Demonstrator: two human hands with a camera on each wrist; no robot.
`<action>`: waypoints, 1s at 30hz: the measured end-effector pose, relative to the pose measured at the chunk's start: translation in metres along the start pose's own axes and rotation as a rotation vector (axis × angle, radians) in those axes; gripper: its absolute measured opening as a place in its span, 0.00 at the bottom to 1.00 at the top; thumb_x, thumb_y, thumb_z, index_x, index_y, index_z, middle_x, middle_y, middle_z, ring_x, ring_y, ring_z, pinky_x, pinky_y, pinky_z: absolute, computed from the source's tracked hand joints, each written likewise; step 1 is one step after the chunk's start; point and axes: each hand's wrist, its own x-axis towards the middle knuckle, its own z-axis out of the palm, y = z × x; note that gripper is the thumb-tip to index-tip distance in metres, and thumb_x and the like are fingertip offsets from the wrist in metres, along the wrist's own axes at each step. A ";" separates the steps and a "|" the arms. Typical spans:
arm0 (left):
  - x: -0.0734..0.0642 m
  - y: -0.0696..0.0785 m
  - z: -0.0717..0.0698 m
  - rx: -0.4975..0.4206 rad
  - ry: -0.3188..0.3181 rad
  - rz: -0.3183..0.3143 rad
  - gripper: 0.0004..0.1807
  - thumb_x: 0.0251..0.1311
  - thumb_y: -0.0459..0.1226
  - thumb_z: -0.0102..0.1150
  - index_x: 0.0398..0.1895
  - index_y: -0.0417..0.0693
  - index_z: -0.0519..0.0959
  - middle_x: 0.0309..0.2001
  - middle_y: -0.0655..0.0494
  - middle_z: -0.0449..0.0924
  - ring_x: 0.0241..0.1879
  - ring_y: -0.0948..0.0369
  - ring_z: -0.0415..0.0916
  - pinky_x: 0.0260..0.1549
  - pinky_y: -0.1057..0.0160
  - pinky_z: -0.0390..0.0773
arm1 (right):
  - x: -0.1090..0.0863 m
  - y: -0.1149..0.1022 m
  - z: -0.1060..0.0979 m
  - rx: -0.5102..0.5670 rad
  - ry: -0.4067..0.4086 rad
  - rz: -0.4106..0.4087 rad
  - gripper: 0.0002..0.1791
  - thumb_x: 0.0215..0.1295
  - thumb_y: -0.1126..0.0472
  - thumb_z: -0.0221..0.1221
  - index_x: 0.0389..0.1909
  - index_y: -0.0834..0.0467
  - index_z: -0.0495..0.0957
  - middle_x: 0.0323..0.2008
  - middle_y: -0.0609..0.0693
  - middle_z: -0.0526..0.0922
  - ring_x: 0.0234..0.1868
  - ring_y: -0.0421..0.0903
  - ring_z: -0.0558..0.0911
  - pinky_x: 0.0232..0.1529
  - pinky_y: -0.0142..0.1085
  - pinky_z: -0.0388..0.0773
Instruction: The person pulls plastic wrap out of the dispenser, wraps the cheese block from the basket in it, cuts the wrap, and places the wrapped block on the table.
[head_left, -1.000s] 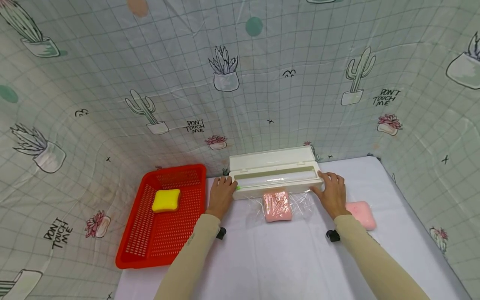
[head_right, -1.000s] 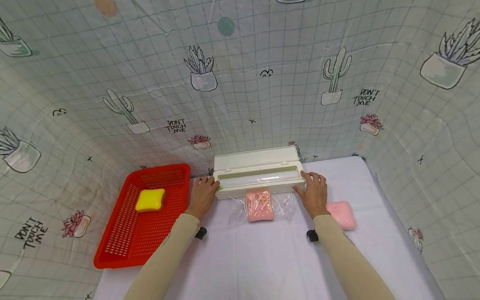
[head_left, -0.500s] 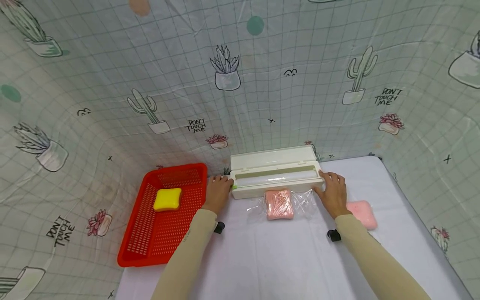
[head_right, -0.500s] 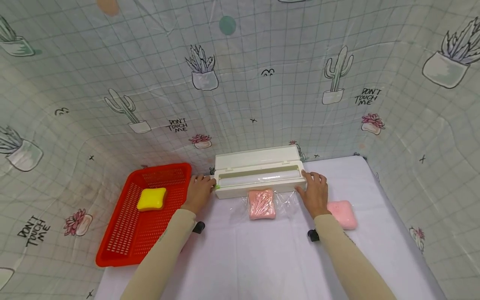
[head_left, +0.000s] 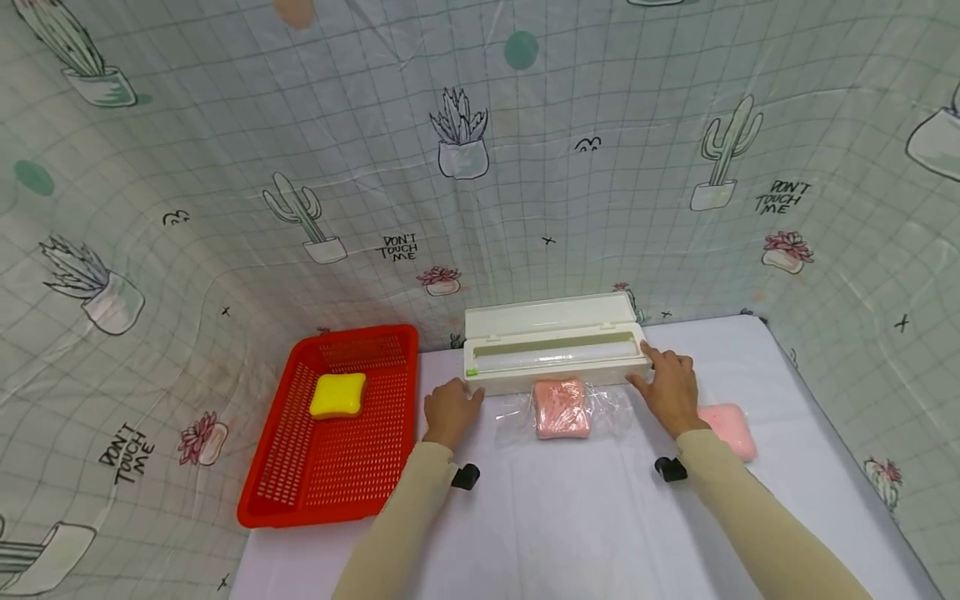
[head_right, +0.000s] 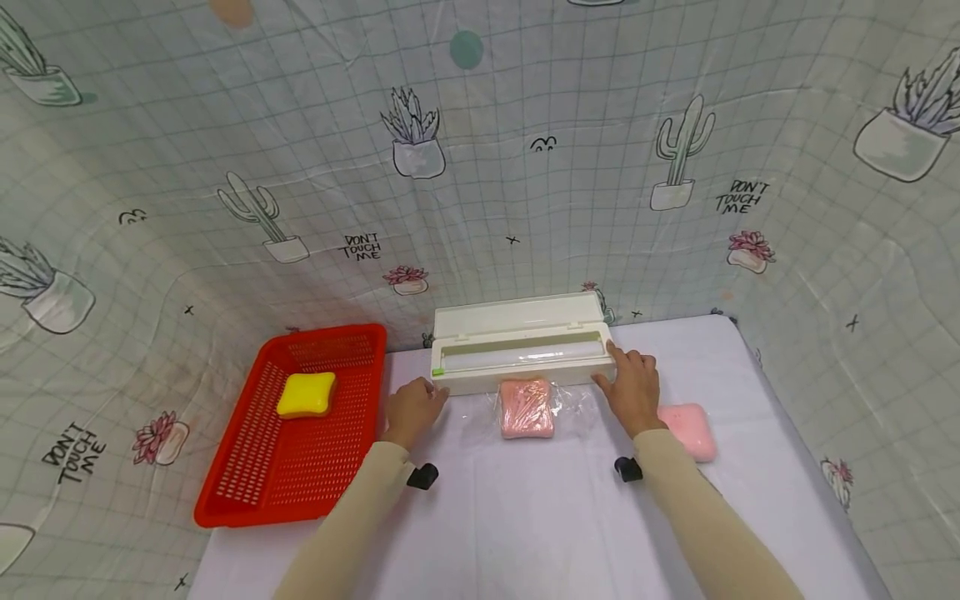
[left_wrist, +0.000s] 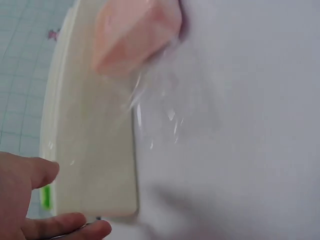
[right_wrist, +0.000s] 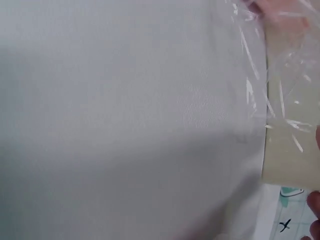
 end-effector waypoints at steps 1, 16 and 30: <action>-0.002 0.001 0.004 -0.051 0.001 -0.008 0.21 0.69 0.46 0.67 0.48 0.33 0.86 0.42 0.40 0.89 0.43 0.43 0.84 0.50 0.44 0.76 | -0.002 -0.001 0.000 -0.006 0.005 0.003 0.39 0.63 0.62 0.73 0.72 0.69 0.71 0.47 0.73 0.78 0.52 0.72 0.71 0.53 0.63 0.69; -0.006 0.006 0.052 -0.766 0.045 -0.035 0.14 0.65 0.28 0.67 0.50 0.30 0.79 0.41 0.36 0.87 0.45 0.42 0.84 0.49 0.47 0.83 | -0.024 -0.015 0.005 0.168 0.067 -0.075 0.11 0.61 0.75 0.69 0.45 0.67 0.85 0.47 0.66 0.76 0.50 0.66 0.73 0.52 0.59 0.73; -0.006 0.004 0.056 -0.822 -0.041 0.069 0.18 0.64 0.27 0.68 0.54 0.30 0.78 0.46 0.35 0.86 0.48 0.43 0.83 0.52 0.53 0.82 | -0.034 -0.011 0.004 0.249 -0.134 -0.380 0.17 0.58 0.82 0.67 0.34 0.56 0.85 0.39 0.50 0.89 0.43 0.50 0.82 0.49 0.47 0.79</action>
